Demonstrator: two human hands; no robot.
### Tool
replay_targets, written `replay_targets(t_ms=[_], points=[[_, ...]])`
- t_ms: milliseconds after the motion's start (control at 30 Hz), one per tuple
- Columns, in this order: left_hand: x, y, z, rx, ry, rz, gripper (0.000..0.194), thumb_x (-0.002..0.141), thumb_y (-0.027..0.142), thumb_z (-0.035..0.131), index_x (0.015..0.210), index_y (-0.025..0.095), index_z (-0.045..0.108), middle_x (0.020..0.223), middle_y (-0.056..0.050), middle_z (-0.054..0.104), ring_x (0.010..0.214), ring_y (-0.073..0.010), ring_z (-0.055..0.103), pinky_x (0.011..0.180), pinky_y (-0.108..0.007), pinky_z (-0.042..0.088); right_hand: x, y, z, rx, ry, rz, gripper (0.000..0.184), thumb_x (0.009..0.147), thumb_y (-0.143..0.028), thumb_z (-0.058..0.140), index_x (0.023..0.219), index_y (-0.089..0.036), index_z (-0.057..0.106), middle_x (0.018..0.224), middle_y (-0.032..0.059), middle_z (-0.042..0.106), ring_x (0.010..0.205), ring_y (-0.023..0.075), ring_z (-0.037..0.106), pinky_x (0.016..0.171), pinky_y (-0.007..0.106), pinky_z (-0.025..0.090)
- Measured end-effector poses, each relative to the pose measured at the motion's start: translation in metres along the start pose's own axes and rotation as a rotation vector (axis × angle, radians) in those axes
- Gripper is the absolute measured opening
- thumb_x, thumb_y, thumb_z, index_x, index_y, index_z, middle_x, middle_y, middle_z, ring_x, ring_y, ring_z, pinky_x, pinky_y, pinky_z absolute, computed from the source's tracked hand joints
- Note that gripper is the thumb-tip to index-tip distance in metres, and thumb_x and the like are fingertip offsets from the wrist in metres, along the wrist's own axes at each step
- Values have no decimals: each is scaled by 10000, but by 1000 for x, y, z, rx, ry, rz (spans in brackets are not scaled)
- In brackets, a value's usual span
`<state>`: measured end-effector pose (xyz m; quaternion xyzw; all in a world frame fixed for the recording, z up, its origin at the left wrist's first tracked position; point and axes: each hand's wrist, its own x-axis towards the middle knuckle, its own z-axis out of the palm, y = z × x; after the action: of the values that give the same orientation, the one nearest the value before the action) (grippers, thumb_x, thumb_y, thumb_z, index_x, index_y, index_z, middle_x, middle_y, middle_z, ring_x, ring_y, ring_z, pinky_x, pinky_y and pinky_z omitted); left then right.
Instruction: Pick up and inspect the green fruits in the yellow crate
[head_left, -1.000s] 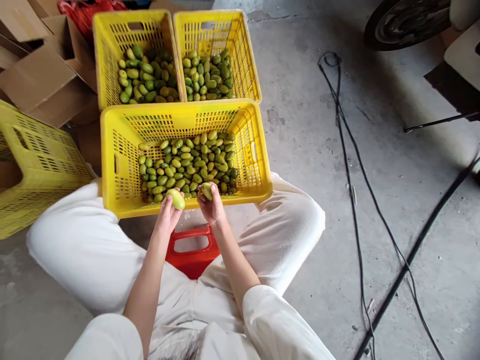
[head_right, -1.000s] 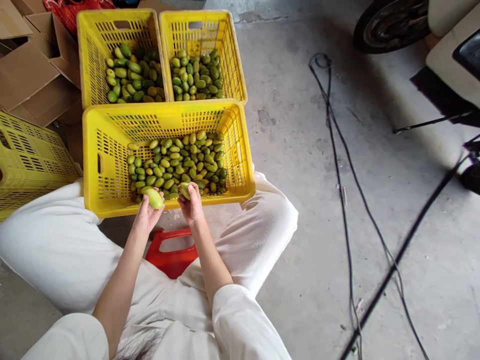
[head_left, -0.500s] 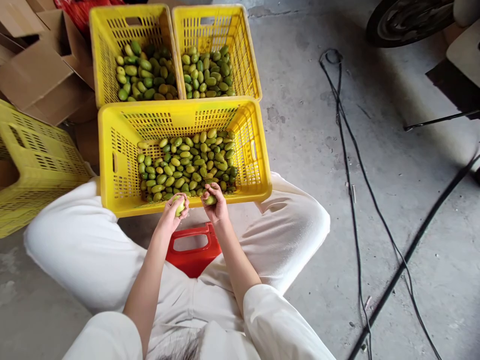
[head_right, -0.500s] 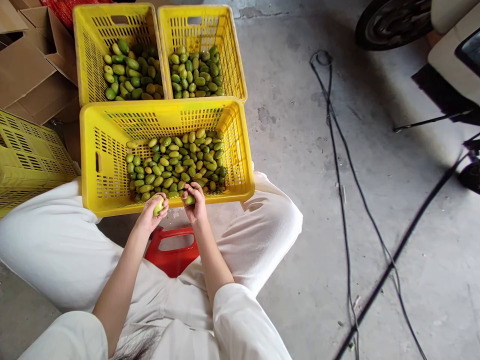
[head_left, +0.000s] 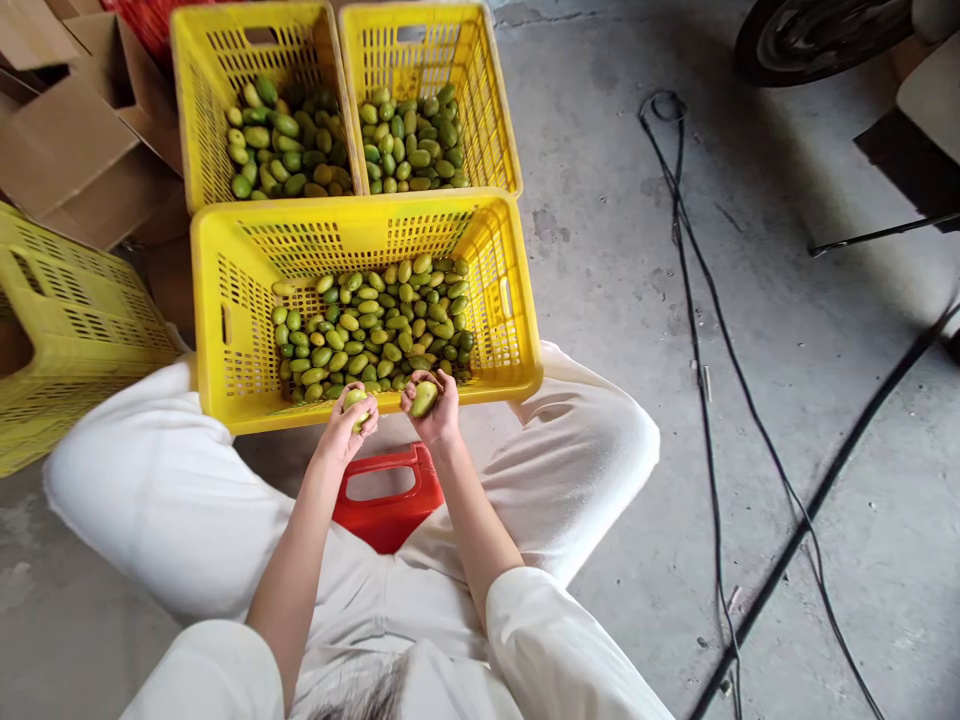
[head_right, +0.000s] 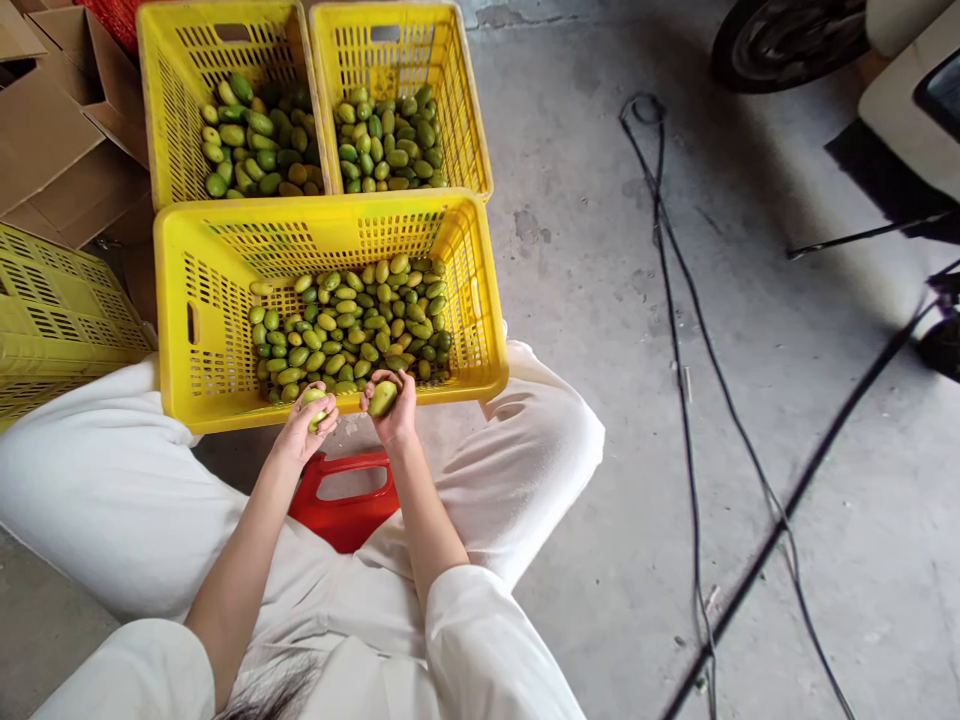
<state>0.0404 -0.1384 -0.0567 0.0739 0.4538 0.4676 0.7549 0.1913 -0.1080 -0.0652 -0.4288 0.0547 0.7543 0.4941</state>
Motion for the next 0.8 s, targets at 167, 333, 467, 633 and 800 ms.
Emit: replay_targets(t_ms=[167, 333, 467, 633, 800], points=[[4, 1, 1, -52, 69, -8, 358, 739, 358, 816, 998, 193, 631, 774, 0, 652, 586, -113, 613, 509, -219, 465, 4, 10, 4, -33, -9, -73, 360, 665, -162, 743, 991, -252, 622, 875, -14, 720, 766, 163, 686, 633, 273, 547], [5, 0, 1, -90, 128, 47, 435, 710, 295, 851, 1074, 230, 622, 973, -19, 717, 771, -151, 702, 633, -246, 547, 2, 13, 8, -86, 10, -90, 425, 617, -138, 822, 971, -248, 614, 862, -38, 672, 724, 124, 646, 618, 237, 530], [0, 1, 3, 4, 30, 50, 522, 595, 278, 959, 969, 214, 601, 897, -7, 694, 671, -122, 662, 504, -192, 471, -3, 11, 10, -55, -80, -80, 437, 572, -58, 782, 905, -242, 566, 812, -62, 625, 608, 61, 558, 461, 128, 368], [-2, 0, 4, 39, 36, 33, 488, 598, 238, 947, 884, 215, 551, 701, 62, 575, 473, -32, 475, 386, -119, 229, -4, 9, 10, -100, -111, -29, 375, 678, -163, 812, 924, -238, 539, 746, -62, 599, 463, 17, 373, 377, 110, 159], [3, 0, 0, 38, 97, 34, 385, 687, 375, 887, 877, 202, 600, 701, 37, 568, 472, -48, 463, 376, -137, 221, -2, 10, 7, -118, -122, 69, 359, 802, -466, 789, 864, -230, 527, 612, -92, 506, 397, 20, 269, 361, 126, 143]])
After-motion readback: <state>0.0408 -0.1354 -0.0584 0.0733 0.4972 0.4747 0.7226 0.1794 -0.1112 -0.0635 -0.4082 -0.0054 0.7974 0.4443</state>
